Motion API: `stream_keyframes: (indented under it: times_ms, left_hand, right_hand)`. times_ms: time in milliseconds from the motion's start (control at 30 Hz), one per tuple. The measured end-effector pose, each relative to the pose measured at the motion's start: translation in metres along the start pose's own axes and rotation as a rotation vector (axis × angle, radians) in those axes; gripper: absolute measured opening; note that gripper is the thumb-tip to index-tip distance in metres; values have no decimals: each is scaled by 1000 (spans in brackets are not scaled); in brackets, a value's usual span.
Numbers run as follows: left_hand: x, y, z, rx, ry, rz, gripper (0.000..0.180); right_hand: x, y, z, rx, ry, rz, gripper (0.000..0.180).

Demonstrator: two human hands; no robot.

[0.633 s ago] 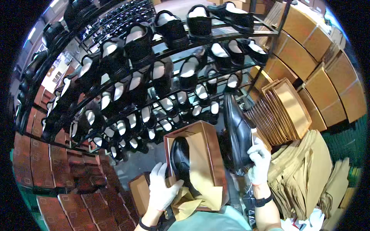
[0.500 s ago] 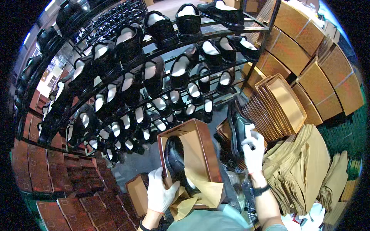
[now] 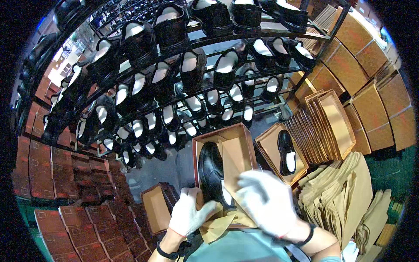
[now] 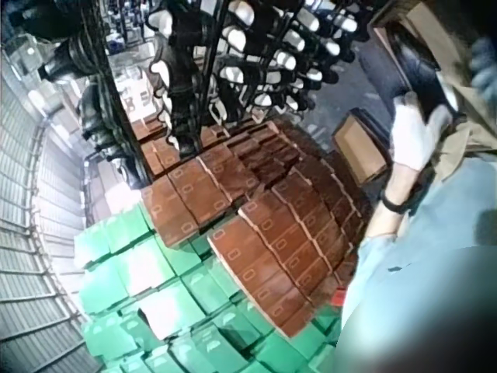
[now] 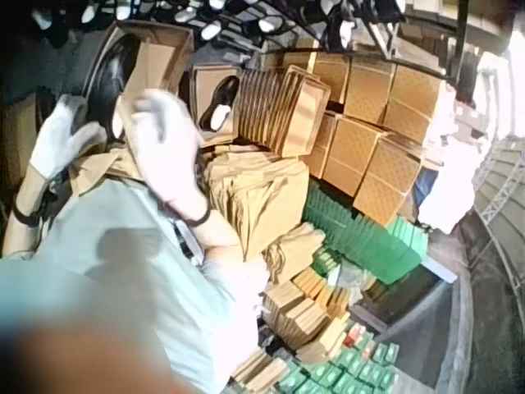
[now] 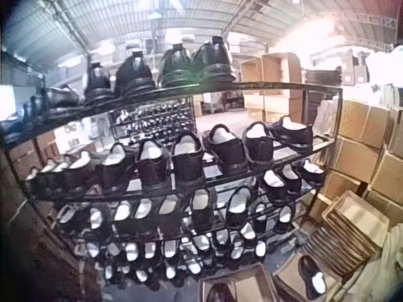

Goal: Packing finished shoes into boxes and stacking the boxes.

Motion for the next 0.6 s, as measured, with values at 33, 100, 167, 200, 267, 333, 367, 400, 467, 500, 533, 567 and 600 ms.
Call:
stream_keyframes:
  times_ms: [33, 100, 167, 200, 267, 333, 367, 400, 467, 500, 533, 567, 600]
  left_hand:
    - [6, 0, -4, -33, -62, 10, 73]
    - [16, -7, -22, -85, -144, 43, 81]
    - [24, -21, -16, -164, -216, 49, 73]
    - [24, -31, -5, -131, -187, 41, 64]
    - [26, -43, 8, -111, -158, 64, 48]
    - [30, -46, 18, -88, -138, 67, 43]
    - [32, -46, 21, -70, -155, 55, 40]
    - [35, -45, 25, -52, -170, 42, 37]
    - [37, -40, 27, -36, -237, 2, 35]
    - [39, -37, 26, -27, -298, -26, 34]
    - [40, -31, 27, 28, -407, -100, 39]
    - [40, -25, 28, 33, -404, -107, 39]
    - [39, -16, 28, 128, -384, -93, 44]
  right_hand:
    - [3, -33, 7, 139, -92, 185, 55]
    - [2, -79, -53, 543, 2, 266, 92]
    - [-17, -101, -99, 672, -276, 281, 114]
    - [-23, -112, -93, 680, -268, 280, 114]
    - [-28, -119, -86, 758, -330, 188, 132]
    - [-35, -121, -89, 790, -393, 184, 138]
    - [-36, -121, -95, 815, -458, 183, 144]
    - [-35, -122, -98, 799, -446, 159, 148]
    - [-38, -117, -112, 674, -411, 151, 146]
    - [-40, -112, -122, 537, -385, 150, 145]
    - [-41, -102, -133, 522, -367, 144, 146]
    - [-41, -92, -140, 466, -470, 120, 141]
    - [-41, -88, -138, 261, -468, 106, 130]
Point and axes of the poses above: each hand's wrist, its own x-axis away from the middle knuckle, its own y-axis out of the back of the hand, z = x × y, the point moved 8 cm from there along -x, towards the middle knuckle, and after that the axes turned 2 degrees about z, right-handed, at the moved point
